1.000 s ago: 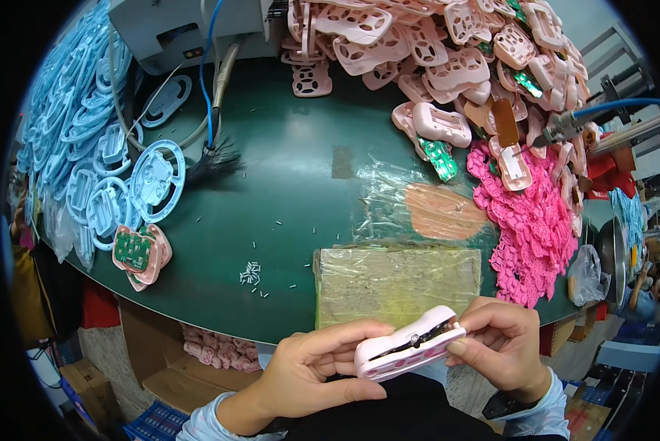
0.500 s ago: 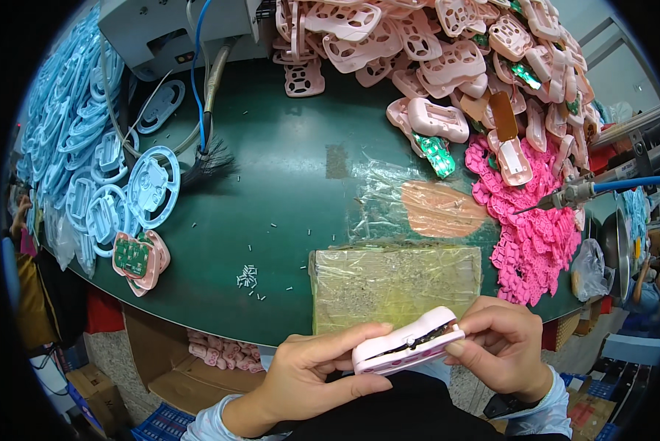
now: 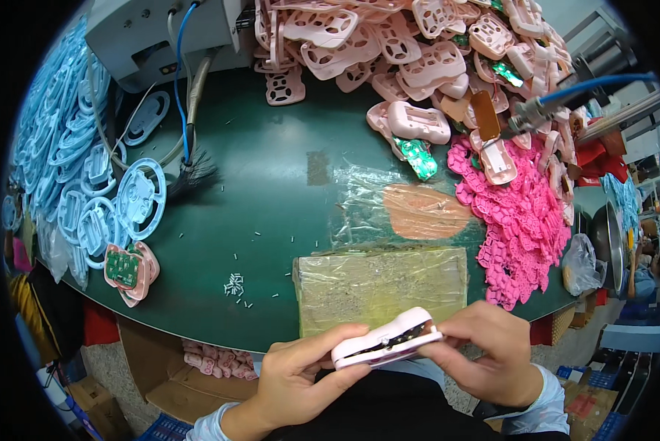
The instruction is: The person assembles small electronic devices by placing a green circuit board into a pink plastic housing, closing the housing, and using a pneumatic tool to fasten it. The person repeats this process for multiple units, handling pink housings, green circuit boards, and pink foam inserts.
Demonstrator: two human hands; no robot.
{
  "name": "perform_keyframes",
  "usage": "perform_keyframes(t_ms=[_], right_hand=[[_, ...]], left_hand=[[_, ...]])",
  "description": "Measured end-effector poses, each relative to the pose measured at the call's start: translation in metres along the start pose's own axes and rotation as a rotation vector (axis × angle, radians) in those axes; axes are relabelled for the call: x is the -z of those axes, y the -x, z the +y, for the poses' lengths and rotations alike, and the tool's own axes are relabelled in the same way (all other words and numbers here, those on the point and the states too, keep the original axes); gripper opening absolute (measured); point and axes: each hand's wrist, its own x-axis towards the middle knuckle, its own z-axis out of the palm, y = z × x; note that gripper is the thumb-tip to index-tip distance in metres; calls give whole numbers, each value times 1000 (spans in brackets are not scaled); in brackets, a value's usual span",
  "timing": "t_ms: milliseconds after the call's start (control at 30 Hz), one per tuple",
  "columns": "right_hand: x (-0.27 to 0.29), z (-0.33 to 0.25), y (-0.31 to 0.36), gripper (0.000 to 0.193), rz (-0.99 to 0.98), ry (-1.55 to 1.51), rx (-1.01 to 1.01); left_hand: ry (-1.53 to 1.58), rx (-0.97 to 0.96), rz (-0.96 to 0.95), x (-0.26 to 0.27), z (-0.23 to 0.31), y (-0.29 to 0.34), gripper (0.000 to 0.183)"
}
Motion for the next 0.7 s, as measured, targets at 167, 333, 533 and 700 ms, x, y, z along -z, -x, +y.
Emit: perform_keyframes(t_ms=[167, 333, 533, 700], right_hand=[[2, 8, -1, 53, -46, -478, -212], [-5, 32, -5, 43, -352, -1045, -263], [-23, 27, 3, 28, -103, -748, -65], [-22, 31, 2, 29, 28, -323, 155]], left_hand=[[20, -61, -11, 0, 1, 1, 42], [73, -41, -44, 1, 1, 1, 41], [100, 20, -88, 4, 4, 0, 39], [282, 147, -87, -6, 5, 0, 40]])
